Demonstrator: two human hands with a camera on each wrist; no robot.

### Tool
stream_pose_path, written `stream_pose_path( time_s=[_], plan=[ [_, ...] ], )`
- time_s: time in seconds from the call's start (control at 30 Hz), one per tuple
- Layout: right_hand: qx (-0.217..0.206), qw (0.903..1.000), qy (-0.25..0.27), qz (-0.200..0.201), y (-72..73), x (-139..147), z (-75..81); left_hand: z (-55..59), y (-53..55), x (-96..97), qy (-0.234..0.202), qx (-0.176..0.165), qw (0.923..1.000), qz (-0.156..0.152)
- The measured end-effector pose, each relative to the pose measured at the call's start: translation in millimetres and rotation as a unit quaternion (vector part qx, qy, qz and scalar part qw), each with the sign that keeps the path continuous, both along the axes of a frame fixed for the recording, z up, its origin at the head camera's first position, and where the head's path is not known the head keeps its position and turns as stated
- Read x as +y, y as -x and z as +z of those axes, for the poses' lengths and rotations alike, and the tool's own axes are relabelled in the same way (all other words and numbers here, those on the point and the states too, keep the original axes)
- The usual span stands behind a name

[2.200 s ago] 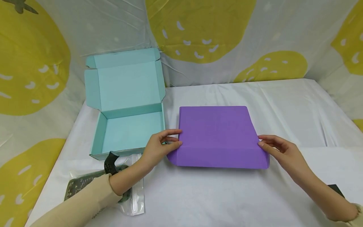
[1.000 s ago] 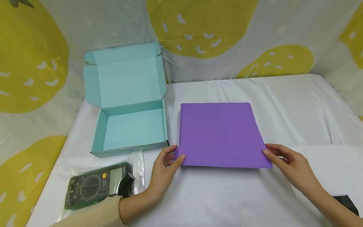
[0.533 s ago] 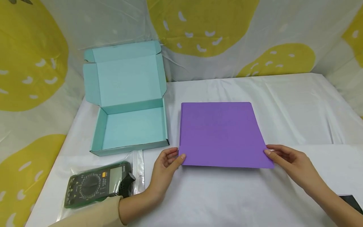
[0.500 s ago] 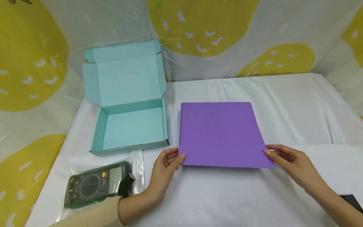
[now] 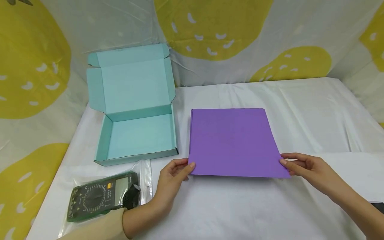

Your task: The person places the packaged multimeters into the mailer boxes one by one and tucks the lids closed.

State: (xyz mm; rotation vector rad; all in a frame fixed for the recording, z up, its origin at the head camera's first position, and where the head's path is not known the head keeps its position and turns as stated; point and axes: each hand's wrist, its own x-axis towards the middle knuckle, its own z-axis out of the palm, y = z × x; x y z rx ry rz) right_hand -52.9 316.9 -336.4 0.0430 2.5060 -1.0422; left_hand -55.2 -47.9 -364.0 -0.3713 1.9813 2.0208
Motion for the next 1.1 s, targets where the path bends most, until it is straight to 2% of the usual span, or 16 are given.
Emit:
stream_pose_path(
  time_s=[0.17, 0.47, 0.63, 0.73, 0.83, 0.97, 1.1],
  plan=[
    [-0.009, 0.9997, 0.013, 0.020, -2.7, -0.2, -1.9, -0.3, 2.1, -0.8, 0.009, -0.001, 1.0000, 0.003],
    [-0.010, 0.9990, 0.036, 0.026, -5.8, -5.2, -1.2, -0.7, 2.0, 0.0, -0.001, 0.007, 1.0000, 0.002],
    [-0.016, 0.9946, 0.102, 0.010, -8.6, -3.6, -8.9, -1.4, 1.1, -0.1, 0.007, 0.007, 0.9999, -0.008],
    [-0.034, 0.9882, 0.149, -0.012, -10.6, -4.6, -15.1, -2.1, 0.7, -0.2, 0.015, 0.012, 0.9997, -0.013],
    [-0.030, 0.9822, 0.183, -0.032, -12.6, -6.1, -21.3, -3.0, 0.9, -0.2, 0.021, 0.014, 0.9995, -0.017],
    [-0.013, 0.9766, 0.211, -0.040, -14.4, -7.5, -26.4, -4.7, 1.7, 0.2, 0.026, 0.019, 0.9993, -0.018],
    [0.000, 0.9748, 0.221, -0.028, -15.3, -9.5, -26.1, -6.6, 2.2, 0.2, 0.004, 0.031, 0.9993, -0.019]
  ],
)
